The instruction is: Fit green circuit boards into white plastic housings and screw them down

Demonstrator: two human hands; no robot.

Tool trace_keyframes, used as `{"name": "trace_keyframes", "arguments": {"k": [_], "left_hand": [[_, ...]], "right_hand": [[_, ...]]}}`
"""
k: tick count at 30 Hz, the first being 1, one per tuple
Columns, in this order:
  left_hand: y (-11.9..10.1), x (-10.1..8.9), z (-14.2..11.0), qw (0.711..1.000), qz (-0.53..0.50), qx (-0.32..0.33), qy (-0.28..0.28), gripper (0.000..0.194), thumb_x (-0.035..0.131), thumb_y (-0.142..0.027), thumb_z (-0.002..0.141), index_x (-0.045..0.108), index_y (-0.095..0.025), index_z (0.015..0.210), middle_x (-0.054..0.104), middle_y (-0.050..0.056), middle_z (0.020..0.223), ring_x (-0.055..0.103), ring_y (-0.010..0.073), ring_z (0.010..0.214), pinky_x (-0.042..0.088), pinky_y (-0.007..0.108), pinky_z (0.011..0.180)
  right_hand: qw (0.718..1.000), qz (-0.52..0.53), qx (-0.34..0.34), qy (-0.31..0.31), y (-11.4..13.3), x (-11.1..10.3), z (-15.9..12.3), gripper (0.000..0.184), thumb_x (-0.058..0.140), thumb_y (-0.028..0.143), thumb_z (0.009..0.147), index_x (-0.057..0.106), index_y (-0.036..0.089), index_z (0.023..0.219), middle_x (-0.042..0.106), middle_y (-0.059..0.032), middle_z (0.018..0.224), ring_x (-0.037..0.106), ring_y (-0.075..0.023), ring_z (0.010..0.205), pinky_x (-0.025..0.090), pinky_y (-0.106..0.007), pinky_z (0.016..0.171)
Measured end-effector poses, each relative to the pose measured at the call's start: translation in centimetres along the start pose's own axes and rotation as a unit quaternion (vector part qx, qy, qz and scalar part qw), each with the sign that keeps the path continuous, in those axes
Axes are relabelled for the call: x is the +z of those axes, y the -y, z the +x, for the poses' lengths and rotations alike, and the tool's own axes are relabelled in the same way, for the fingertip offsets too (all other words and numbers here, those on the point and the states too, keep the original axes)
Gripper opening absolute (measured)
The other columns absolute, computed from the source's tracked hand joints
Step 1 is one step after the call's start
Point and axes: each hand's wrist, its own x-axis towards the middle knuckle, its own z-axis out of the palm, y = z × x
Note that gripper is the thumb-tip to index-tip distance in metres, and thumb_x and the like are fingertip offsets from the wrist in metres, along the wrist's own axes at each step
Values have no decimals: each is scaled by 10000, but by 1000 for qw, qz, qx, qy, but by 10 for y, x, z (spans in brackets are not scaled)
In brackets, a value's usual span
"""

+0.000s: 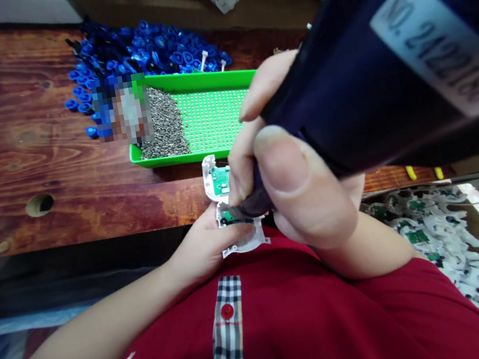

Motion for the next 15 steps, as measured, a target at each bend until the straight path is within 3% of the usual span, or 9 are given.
{"name": "trace_keyframes", "arguments": {"k": [3, 8, 15], "left_hand": [[-1, 1, 0, 1000, 6, 3, 1, 444, 636, -83, 659, 588, -160, 1093, 642, 36, 1094, 587, 196, 940, 420, 308, 827], [-1, 2, -1, 1000, -2, 10, 3, 279, 656, -107, 674, 609, -158, 944, 650, 24, 1015, 584, 188, 940, 421, 306, 834], [1, 3, 0, 1000, 2, 17, -7, 202, 662, -123, 644, 641, -153, 842, 670, 23, 880, 581, 228, 963, 414, 353, 874]], "right_hand": [[1000, 8, 12, 17, 3, -4, 3, 360, 683, 573, 654, 539, 317, 864, 551, 25, 555, 609, -205, 608, 514, -375, 592], [994, -22, 32, 106, 4, -11, 2, 353, 645, 596, 676, 546, 278, 794, 557, 10, 541, 569, -208, 508, 494, -410, 538], [1000, -11, -3, 13, -10, 1, -1, 328, 597, 533, 763, 466, 246, 672, 517, 37, 501, 505, -156, 424, 452, -352, 465]]}}
